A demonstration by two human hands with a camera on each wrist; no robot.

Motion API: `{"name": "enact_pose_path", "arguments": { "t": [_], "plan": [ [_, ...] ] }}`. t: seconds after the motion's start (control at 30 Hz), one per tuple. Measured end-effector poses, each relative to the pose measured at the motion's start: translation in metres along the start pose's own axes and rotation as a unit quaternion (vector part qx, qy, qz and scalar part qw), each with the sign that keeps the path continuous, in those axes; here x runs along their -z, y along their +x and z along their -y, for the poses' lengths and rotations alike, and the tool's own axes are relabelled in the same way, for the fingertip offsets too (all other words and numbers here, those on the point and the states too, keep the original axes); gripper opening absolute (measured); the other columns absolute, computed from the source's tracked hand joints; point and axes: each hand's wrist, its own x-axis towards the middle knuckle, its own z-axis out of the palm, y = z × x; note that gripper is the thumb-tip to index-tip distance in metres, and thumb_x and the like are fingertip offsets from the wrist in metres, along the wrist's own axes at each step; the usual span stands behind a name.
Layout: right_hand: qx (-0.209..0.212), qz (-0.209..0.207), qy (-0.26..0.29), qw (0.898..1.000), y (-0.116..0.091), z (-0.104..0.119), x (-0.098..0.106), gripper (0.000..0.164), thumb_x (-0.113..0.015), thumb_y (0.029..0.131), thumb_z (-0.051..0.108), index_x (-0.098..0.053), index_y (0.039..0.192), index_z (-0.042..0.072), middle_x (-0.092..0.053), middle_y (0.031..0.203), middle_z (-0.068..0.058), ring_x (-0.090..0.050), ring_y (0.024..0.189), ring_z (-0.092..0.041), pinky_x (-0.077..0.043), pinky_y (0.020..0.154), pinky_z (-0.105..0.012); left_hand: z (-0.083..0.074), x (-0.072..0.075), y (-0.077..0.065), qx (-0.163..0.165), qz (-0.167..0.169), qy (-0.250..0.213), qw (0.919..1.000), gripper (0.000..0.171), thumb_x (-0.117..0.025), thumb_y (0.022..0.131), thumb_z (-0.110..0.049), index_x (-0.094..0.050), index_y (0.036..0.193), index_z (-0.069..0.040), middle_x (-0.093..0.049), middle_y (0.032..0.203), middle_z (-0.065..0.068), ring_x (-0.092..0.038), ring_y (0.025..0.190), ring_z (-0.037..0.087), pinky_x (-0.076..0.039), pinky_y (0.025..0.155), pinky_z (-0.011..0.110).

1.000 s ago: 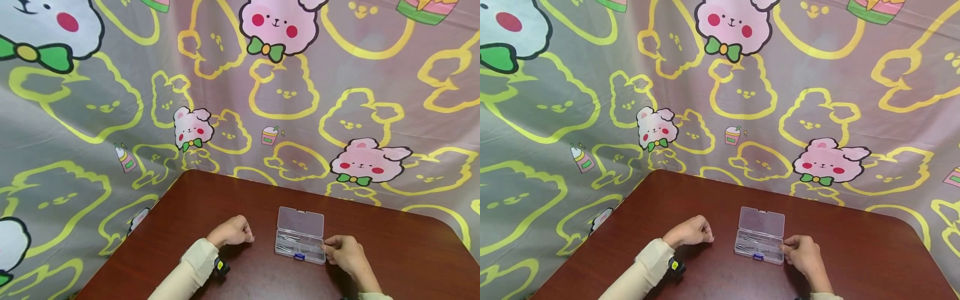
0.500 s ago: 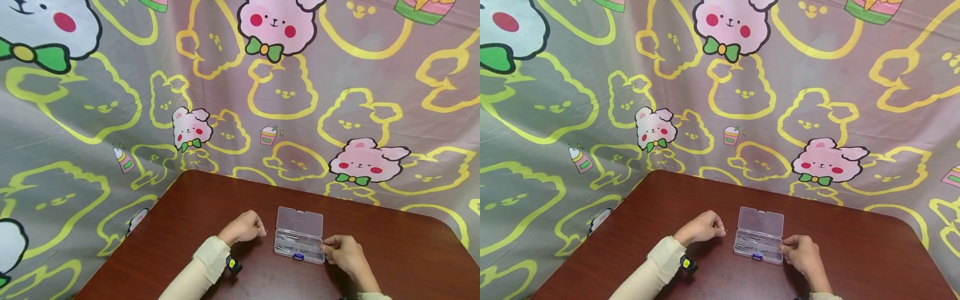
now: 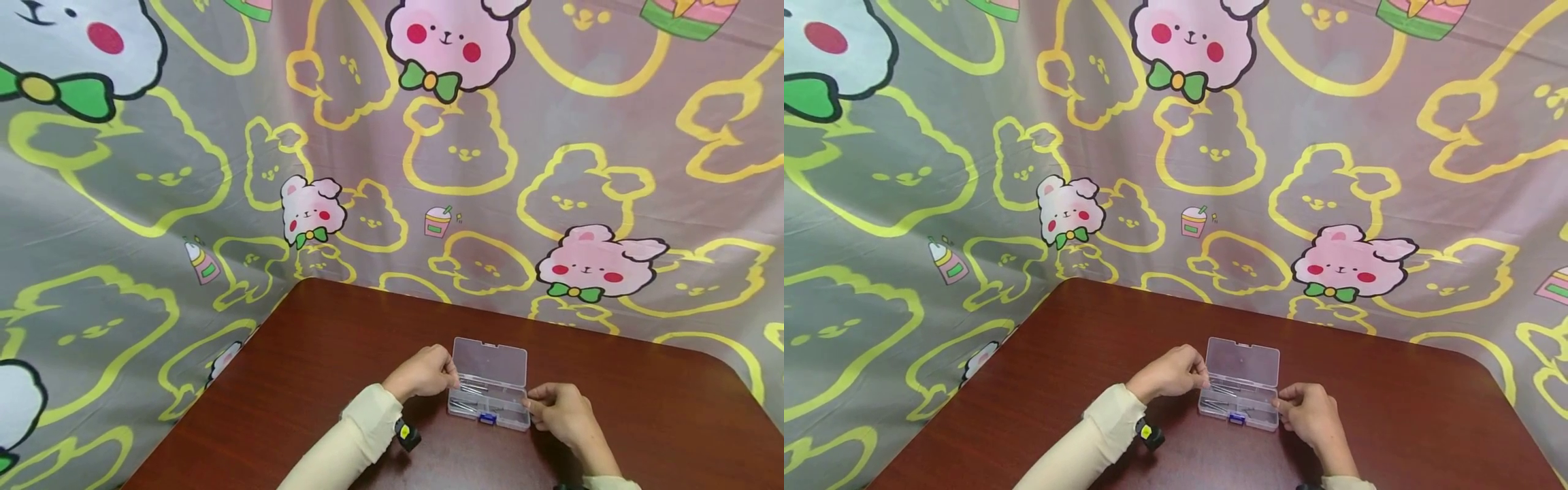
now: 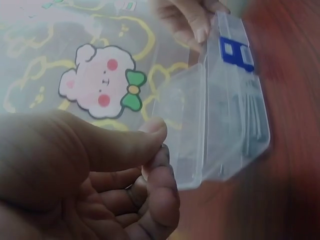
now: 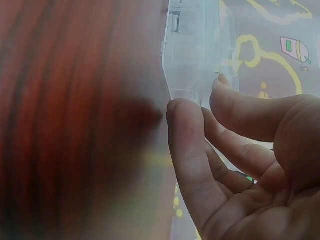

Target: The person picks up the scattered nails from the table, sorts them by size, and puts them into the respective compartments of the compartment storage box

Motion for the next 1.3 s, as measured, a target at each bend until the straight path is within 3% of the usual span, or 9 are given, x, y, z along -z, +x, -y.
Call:
{"name": "enact_pose_path", "arguments": {
  "t": [0.23, 0.4, 0.63, 0.9, 1.3],
  "plan": [
    [0.003, -0.006, -0.001, 1.0, 0.001, -0.003, 0.0, 0.011, -0.076, 0.087, 0.003, -0.072, 0.092, -0.006, -0.068, 0.074, -0.006, -0.067, 0.063, -0.02, -0.057, 0.055, -0.032, -0.019, -0.018, 0.009, -0.005, 0.009, 0.013, 0.9999, 0.015, -0.079, 0.083, -0.005, -0.075, 0.069, -0.009, -0.065, 0.072, -0.013, -0.046, 0.061, 0.003, -0.041, 0.056, 0.019],
    [0.001, -0.007, 0.011, 1.0, 0.002, -0.004, 0.0, 0.01, -0.076, 0.087, 0.001, -0.071, 0.093, -0.006, -0.069, 0.074, -0.007, -0.068, 0.065, -0.021, -0.057, 0.056, -0.032, -0.033, -0.035, 0.018, -0.012, 0.01, 0.057, 0.9983, 0.018, -0.076, 0.083, -0.004, -0.076, 0.067, -0.013, -0.063, 0.068, -0.016, -0.045, 0.059, 0.002, -0.038, 0.054, 0.017],
    [0.002, -0.003, 0.006, 1.0, 0.003, -0.003, 0.0, 0.01, -0.075, 0.087, 0.001, -0.072, 0.093, -0.006, -0.07, 0.075, -0.008, -0.068, 0.065, -0.021, -0.057, 0.056, -0.033, -0.046, -0.051, 0.027, -0.01, 0.012, 0.095, 0.9953, 0.019, -0.081, 0.083, -0.017, -0.076, 0.065, -0.019, -0.057, 0.061, -0.019, -0.048, 0.061, 0.0, -0.041, 0.059, 0.014],
    [-0.004, 0.002, 0.0, 1.0, 0.003, 0.0, 0.002, 0.012, -0.076, 0.087, 0.002, -0.072, 0.095, -0.007, -0.07, 0.076, -0.008, -0.068, 0.065, -0.021, -0.057, 0.057, -0.033, -0.05, -0.054, 0.03, 0.008, 0.002, 0.101, 0.9948, 0.018, -0.084, 0.081, -0.019, -0.077, 0.064, -0.021, -0.058, 0.06, -0.02, -0.048, 0.06, -0.001, -0.04, 0.057, 0.014],
    [-0.008, 0.007, -0.004, 1.0, 0.004, 0.0, 0.003, 0.012, -0.075, 0.088, 0.002, -0.071, 0.095, -0.007, -0.07, 0.076, -0.007, -0.068, 0.066, -0.021, -0.058, 0.057, -0.034, -0.055, -0.056, 0.029, 0.008, -0.014, 0.105, 0.9943, 0.018, -0.088, 0.078, -0.032, -0.077, 0.064, -0.027, -0.062, 0.061, -0.023, -0.052, 0.065, -0.004, -0.043, 0.063, 0.015]
  ]
}}
